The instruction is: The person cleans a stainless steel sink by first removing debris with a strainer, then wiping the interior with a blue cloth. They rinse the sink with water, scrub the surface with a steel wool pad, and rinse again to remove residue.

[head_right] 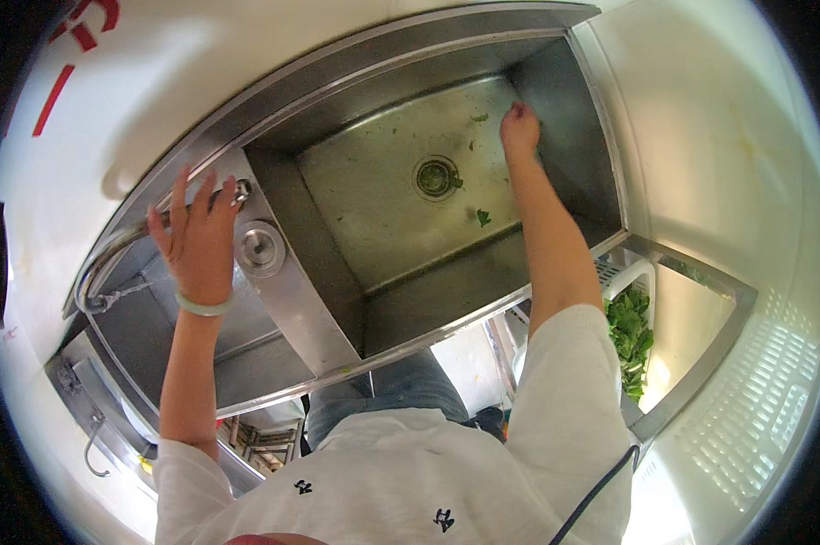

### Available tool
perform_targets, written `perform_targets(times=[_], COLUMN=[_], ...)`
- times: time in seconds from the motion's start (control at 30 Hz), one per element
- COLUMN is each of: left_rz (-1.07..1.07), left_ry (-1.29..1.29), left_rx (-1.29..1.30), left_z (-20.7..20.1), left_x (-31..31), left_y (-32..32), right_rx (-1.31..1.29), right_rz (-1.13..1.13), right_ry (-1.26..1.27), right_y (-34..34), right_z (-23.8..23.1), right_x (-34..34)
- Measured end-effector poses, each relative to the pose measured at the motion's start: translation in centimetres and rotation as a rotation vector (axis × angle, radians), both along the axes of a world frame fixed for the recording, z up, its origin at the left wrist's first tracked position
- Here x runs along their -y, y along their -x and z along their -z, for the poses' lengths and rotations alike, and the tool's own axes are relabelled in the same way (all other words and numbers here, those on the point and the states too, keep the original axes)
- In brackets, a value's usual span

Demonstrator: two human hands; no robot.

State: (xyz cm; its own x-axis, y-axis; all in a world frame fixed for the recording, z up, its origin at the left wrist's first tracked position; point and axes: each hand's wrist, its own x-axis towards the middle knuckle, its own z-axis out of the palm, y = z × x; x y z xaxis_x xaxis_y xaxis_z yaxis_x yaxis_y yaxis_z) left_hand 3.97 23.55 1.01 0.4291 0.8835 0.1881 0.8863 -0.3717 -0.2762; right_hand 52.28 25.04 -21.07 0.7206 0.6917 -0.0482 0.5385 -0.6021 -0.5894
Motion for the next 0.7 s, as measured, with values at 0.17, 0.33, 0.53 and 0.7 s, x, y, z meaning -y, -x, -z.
perform_targets(times=[0.17, 0.33, 0.53, 0.7], left_rz=[-0.029, -0.146, -0.186, -0.185], left_ry=[0.097, 0.338, 0.375, 0.367], left_rx=[0.170, 0.399, 0.529, 0.535], left_z=[2.1, 4.2, 6.5, 8.8], left_x=[5.6, 11.8, 15.1, 15.5], left_y=[-0.4, -2.6, -2.9, -2.7], right_rx=[-0.211, 0.053, 0.015, -0.216], right_rz=[0.081, -0.076, -1.189, -0.166], right_ry=[-0.465, -0.596, 0.459, 0.278], right_y=[-4.8, -2.0, 11.1, 7.5], right_z=[-2.2, -1.1, 0.5, 7.2], right_x=[-8.5, -13.8, 0.3, 8.3])
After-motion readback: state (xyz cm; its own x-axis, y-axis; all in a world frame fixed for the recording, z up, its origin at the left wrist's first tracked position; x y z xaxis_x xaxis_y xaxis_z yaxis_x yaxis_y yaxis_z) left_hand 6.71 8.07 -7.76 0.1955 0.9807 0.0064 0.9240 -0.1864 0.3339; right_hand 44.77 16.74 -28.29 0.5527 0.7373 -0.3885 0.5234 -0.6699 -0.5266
